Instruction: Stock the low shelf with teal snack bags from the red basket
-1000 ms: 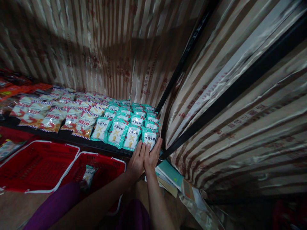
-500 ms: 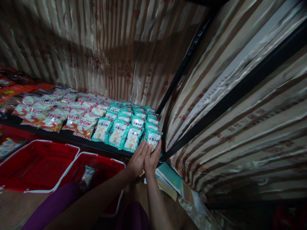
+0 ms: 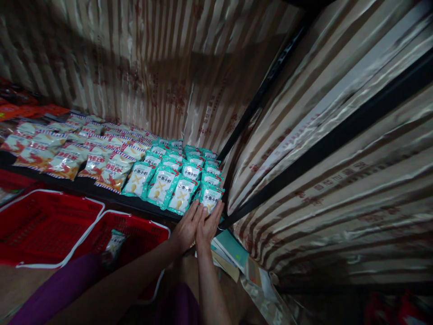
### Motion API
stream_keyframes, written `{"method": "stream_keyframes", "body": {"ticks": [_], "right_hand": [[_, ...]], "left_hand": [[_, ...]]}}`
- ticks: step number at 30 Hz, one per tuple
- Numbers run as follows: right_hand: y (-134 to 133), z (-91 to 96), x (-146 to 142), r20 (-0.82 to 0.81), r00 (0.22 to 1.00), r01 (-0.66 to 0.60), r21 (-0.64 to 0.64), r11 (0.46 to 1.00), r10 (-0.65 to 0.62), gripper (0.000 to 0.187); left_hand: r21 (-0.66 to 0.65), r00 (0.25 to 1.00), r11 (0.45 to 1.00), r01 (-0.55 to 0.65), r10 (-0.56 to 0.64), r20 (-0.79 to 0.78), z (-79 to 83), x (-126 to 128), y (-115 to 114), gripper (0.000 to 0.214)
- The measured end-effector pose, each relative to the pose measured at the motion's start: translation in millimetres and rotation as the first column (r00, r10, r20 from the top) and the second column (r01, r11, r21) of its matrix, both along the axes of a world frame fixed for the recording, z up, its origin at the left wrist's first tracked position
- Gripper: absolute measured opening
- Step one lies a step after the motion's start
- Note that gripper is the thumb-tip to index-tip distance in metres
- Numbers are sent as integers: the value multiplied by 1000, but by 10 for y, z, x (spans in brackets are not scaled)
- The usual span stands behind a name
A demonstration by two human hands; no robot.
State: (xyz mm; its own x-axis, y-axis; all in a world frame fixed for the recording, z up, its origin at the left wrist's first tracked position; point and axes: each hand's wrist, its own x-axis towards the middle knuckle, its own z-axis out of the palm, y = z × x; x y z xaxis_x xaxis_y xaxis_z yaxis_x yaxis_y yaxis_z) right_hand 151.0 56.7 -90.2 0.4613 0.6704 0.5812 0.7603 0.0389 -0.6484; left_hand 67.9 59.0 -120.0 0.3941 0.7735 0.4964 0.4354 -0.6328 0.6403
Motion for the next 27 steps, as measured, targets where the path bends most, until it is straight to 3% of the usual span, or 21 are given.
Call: {"method": "stream_keyframes", "body": {"ticks": [7, 14, 21, 24, 27], "right_hand": [[-29, -70, 27, 20, 999, -26, 3, 1000, 26, 63], [-106, -87, 3, 99, 994, -57, 43, 997, 53, 59], [-350, 84, -178, 230, 972, -89, 155, 984, 51, 52], [-565, 50, -407, 192, 974, -148, 157, 976, 117, 47], [-762, -199, -767, 79, 948, -309, 0, 951, 308, 44]], "left_hand": [[-138, 1000, 990, 17, -13, 28, -40, 15, -25, 51], [-225, 979, 971, 76, -30, 201, -48, 1, -97, 47], [-156, 966, 985, 67, -25, 257, 96, -195, -271, 44], [-108, 960, 990, 91, -58, 273, -61, -416, -479, 41], [-273, 934, 962, 20, 80, 349, -413, -713, -736, 40]]}}
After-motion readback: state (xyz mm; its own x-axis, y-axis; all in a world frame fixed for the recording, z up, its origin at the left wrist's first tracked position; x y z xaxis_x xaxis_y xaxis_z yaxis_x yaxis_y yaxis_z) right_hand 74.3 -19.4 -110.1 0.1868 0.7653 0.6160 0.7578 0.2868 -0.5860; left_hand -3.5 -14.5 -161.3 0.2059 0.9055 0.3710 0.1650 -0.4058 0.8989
